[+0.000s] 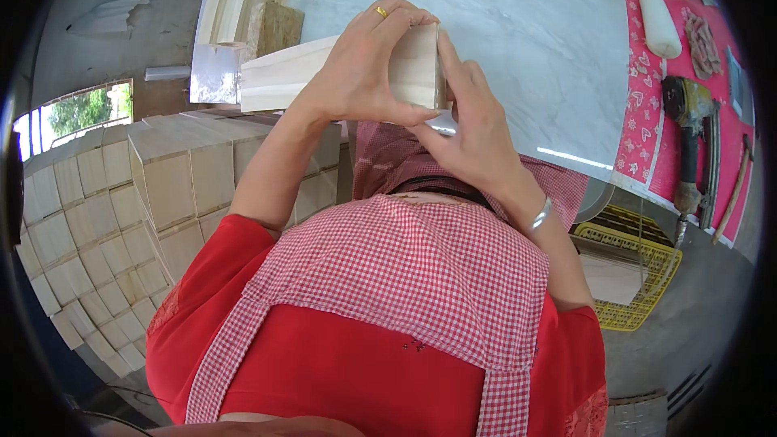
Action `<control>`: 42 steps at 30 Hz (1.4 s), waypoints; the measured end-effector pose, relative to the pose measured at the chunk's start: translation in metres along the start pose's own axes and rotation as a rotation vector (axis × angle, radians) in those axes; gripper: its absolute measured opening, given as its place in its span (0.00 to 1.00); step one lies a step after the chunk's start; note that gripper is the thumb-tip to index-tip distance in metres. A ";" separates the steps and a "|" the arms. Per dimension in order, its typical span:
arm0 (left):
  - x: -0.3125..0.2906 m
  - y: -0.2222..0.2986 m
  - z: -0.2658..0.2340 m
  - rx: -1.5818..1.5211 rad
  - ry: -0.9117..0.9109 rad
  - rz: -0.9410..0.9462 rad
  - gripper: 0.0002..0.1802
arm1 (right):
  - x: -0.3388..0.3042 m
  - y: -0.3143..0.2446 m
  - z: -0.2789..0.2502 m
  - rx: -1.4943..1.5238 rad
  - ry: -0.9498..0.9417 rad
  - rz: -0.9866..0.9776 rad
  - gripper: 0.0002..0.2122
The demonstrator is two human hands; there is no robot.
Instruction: Assembling wooden boxes by applying glue to joints and securing them with a pneumatic staple gun.
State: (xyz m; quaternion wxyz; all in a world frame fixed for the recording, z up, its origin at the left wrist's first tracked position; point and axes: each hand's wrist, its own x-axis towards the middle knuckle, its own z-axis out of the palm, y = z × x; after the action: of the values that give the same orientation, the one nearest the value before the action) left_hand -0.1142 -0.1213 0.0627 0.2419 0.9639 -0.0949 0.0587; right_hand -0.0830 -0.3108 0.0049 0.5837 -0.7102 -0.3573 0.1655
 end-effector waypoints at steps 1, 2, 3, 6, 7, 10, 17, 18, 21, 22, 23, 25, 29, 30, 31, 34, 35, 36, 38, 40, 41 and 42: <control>0.000 -0.001 0.000 0.001 -0.004 -0.004 0.44 | -0.006 -0.003 0.000 -0.006 -0.017 0.011 0.46; -0.001 -0.001 0.000 0.007 0.000 -0.001 0.44 | -0.012 -0.004 0.001 -0.001 -0.019 0.013 0.46; 0.000 -0.002 0.001 0.011 0.004 0.006 0.44 | -0.019 -0.003 0.000 0.008 -0.035 0.014 0.46; 0.003 -0.002 0.001 0.008 0.007 0.011 0.43 | -0.035 -0.004 -0.005 0.027 -0.068 0.017 0.44; 0.003 -0.002 0.001 0.003 0.008 0.010 0.43 | -0.039 -0.006 -0.006 0.055 -0.095 0.046 0.44; 0.004 -0.003 0.001 0.001 0.004 0.013 0.43 | -0.048 -0.006 -0.008 0.116 -0.145 0.101 0.42; 0.001 -0.003 -0.001 0.001 0.003 0.008 0.43 | -0.034 -0.004 -0.016 0.152 -0.030 -0.067 0.39; 0.002 -0.002 -0.001 -0.001 -0.005 0.005 0.43 | -0.027 -0.002 -0.015 0.153 -0.026 -0.070 0.39; 0.003 -0.001 -0.001 -0.004 -0.017 0.009 0.44 | 0.001 -0.001 -0.005 0.246 0.181 -0.129 0.37; 0.003 -0.001 -0.001 -0.012 -0.015 0.015 0.44 | 0.001 -0.004 -0.007 0.242 0.186 -0.131 0.37; 0.002 -0.003 0.000 -0.016 -0.011 0.016 0.44 | 0.000 -0.008 -0.009 0.217 0.131 -0.094 0.38; 0.002 -0.003 0.000 -0.021 -0.006 0.016 0.44 | -0.004 -0.015 -0.014 0.163 0.020 -0.017 0.38; 0.004 0.001 0.001 -0.015 -0.024 -0.024 0.44 | -0.023 -0.025 -0.024 0.149 -0.047 0.032 0.32; 0.004 0.001 0.001 -0.011 -0.015 -0.012 0.44 | -0.030 -0.024 -0.026 0.141 -0.051 0.033 0.32; 0.005 0.001 0.001 -0.007 -0.006 -0.001 0.43 | -0.038 -0.018 -0.027 0.111 -0.003 0.004 0.24; -0.001 -0.002 0.002 0.004 0.025 0.000 0.43 | -0.052 0.004 -0.074 -0.264 0.213 -0.005 0.03; 0.000 -0.002 0.002 0.003 0.032 0.016 0.42 | -0.061 0.017 -0.104 -0.422 0.324 0.069 0.03; 0.002 -0.002 0.002 0.003 0.040 0.030 0.42 | -0.078 0.049 -0.142 -0.513 0.469 0.051 0.05; 0.002 -0.004 0.005 0.017 0.058 0.043 0.41 | -0.087 0.062 -0.202 -0.670 0.645 0.157 0.09; 0.000 -0.005 0.006 0.030 0.087 0.052 0.41 | -0.097 0.068 -0.236 -1.070 0.572 0.223 0.16; -0.001 -0.005 0.007 0.019 0.113 0.030 0.41 | -0.100 0.071 -0.249 -1.452 0.512 0.292 0.24; -0.001 -0.005 0.007 0.026 0.104 0.033 0.41 | -0.104 0.074 -0.258 -1.475 0.494 0.270 0.24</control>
State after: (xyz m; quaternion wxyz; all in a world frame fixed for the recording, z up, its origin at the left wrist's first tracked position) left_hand -0.1140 -0.1198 0.0537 0.2330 0.9608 -0.0975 0.1141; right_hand 0.0368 -0.5721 -0.0157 -0.0006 -0.9674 -0.1456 -0.2074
